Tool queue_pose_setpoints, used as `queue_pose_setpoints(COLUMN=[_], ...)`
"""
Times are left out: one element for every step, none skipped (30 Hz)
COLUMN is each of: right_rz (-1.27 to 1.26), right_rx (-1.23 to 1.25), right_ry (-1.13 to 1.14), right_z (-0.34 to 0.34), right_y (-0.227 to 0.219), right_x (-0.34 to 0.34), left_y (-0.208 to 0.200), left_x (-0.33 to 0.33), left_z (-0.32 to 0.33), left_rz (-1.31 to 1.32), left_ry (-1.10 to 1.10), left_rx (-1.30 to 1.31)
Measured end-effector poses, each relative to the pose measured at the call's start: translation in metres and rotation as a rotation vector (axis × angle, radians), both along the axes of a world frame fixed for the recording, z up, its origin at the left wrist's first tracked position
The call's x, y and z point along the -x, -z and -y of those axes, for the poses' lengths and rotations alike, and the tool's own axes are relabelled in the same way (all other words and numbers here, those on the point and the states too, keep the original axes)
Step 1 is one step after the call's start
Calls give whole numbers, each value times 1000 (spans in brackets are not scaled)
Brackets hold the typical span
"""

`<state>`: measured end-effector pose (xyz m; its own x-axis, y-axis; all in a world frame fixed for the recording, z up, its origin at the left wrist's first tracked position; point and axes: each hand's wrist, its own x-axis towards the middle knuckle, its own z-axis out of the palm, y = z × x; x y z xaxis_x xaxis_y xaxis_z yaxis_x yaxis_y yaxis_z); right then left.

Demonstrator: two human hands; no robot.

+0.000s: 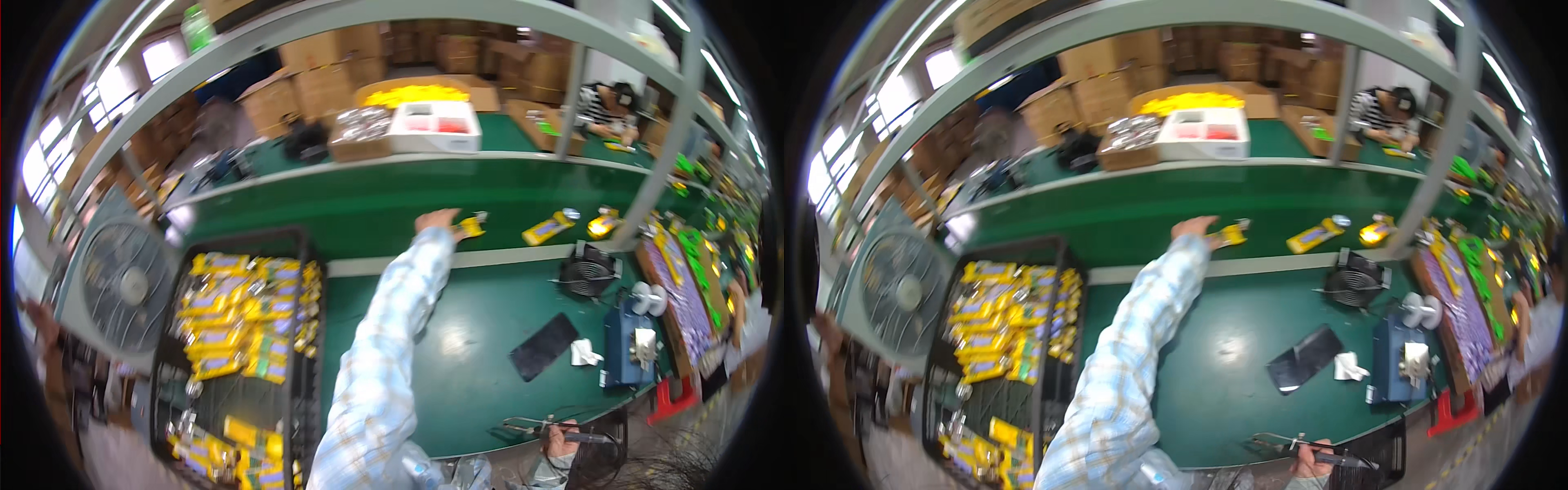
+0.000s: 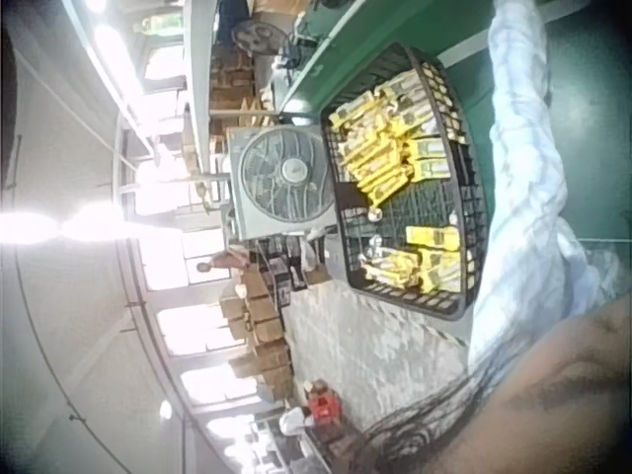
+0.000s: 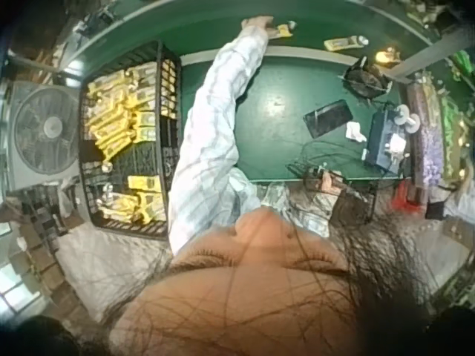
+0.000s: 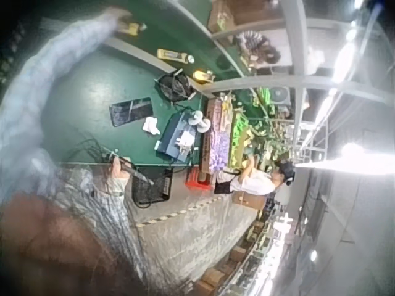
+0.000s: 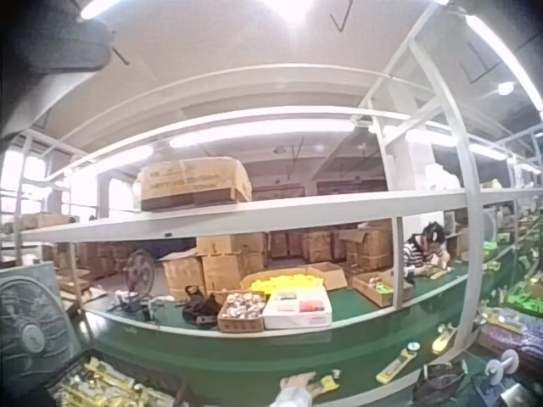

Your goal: The person takes flashlight assemblies from a basket, solders wires to circuit boards inside the flashlight bodies using a soldering iron, and places the assembled units onto the shelf.

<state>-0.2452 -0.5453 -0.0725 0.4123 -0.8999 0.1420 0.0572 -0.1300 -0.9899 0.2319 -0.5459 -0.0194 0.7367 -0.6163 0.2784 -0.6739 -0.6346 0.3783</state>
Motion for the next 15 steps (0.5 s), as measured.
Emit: queue_pose_setpoints(right_rz=[72, 146, 181, 165, 170, 181, 109, 101, 124, 146, 96, 101, 113, 119, 144], right_rx=[-96, -203, -219, -247, -230, -221, -242, -252, -246, -234, -232, -244, -258, -264, -248], right_ry=[-26, -52, -71, -119, -116, -136, -179, -205, -204, -187, -206, -239, -247, -238, -289], right_z=[1, -2, -2, -12, -22, -34, -36, -37, -39, -41, -45, -50, -54, -57, -59], right_y=[-2, -5, 9, 2, -12, -21, -22, -19, -15, -13, -17, -16, -14, -11, -1], right_x=[-2, -7, -10, -16, -29, -40, -41, -42, -43, -42, -44, -47, -50, -50, -48], left_y=[-27, -46, -64, -90, -135, -165, -195, -209, -225, -239, -240, -239, -232, -217, -206], left_x=[5, 7, 5, 15, 42, 63, 93, 109, 136, 153, 161, 161, 160, 152, 153], left_z=[1, -8, -24, -43, -72, -113, -147, -178, -214, -248, -286, -327, -363, -396, -438], left_rz=[-193, -397, -245, -197, -296, -285, -253, 80, 202, 230, 292, 230, 174, 73, 73], left_ry=[34, 105, 238, 252, 265, 284, 269, 357, 320, 351, 401, 397, 329, 232, 59], left_rx=[70, 417, 570, 609, 520, 474, 390, 276, 169, 89, 169, 118, 89, 50, -42])
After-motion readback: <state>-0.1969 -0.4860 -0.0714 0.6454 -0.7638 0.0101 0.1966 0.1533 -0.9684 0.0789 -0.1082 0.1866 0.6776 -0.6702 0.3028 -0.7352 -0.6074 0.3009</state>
